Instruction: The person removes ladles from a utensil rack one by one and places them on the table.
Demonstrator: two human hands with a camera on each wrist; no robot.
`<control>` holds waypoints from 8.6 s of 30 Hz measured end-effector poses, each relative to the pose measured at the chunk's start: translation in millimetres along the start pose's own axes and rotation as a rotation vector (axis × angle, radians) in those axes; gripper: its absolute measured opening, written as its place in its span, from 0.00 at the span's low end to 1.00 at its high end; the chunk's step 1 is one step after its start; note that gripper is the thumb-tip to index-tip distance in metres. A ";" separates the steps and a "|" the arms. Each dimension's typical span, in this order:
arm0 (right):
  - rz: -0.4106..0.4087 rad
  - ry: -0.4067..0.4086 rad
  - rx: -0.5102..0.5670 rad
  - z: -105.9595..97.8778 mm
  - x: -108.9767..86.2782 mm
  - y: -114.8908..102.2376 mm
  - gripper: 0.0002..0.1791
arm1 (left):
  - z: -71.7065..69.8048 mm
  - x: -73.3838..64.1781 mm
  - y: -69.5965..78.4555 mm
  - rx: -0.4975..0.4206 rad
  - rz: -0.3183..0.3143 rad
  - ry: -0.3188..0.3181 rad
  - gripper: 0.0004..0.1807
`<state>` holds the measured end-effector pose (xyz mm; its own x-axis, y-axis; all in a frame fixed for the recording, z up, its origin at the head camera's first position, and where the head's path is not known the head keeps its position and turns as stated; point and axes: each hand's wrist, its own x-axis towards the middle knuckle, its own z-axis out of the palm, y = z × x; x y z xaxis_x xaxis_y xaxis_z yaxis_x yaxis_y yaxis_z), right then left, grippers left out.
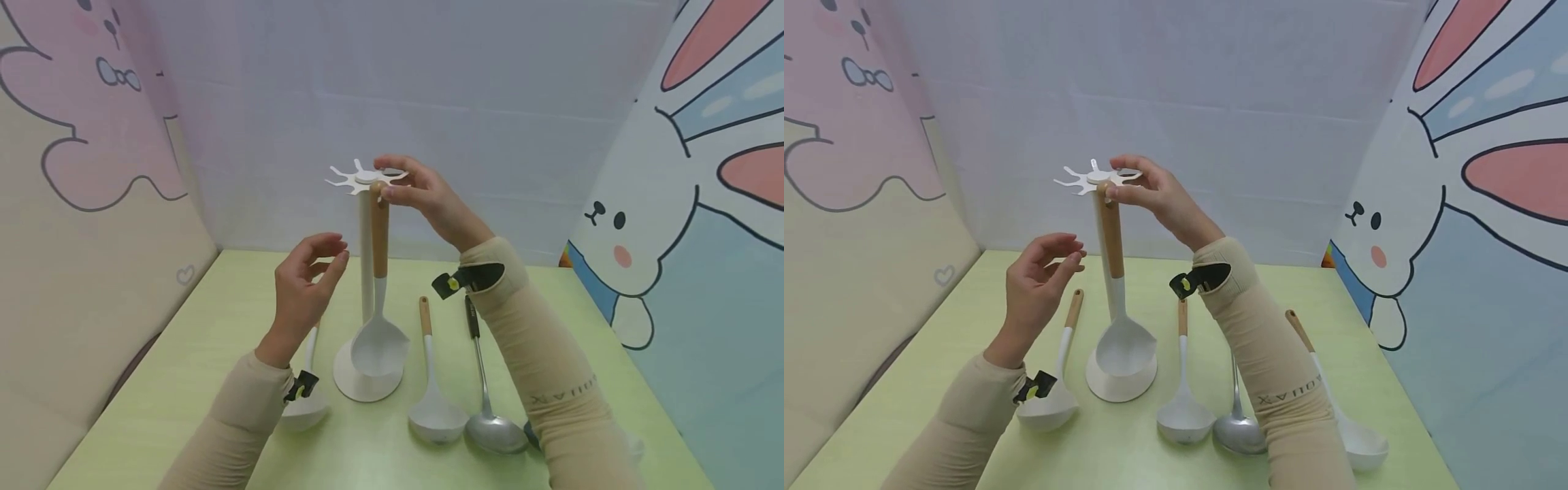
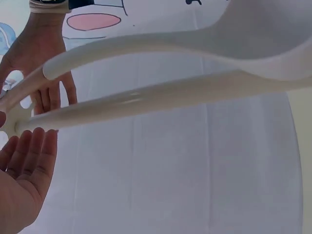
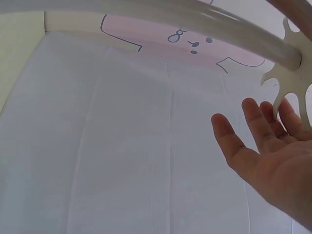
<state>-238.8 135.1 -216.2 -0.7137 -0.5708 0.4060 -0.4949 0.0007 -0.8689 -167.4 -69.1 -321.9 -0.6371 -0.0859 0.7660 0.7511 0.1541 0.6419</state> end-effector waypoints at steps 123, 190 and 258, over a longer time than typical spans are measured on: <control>0.087 0.280 -0.563 22.5 -15.4 -17.6 0.30 | 26.0 -13.6 17.9 -0.040 -0.056 0.010 0.18; -0.016 0.337 -0.509 27.2 -12.5 0.5 0.26 | -134.0 -12.4 -68.0 0.536 -0.397 -0.207 0.17; -0.224 0.397 -0.676 27.8 -60.0 18.5 0.33 | -144.3 -43.1 -173.0 0.511 -0.869 -0.405 0.16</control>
<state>-191.4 146.6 -264.5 -0.6222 -0.2831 0.7298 -0.7483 0.4889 -0.4484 -244.8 -234.1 -461.1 -0.9963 -0.0471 -0.0713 -0.0853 0.5973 0.7975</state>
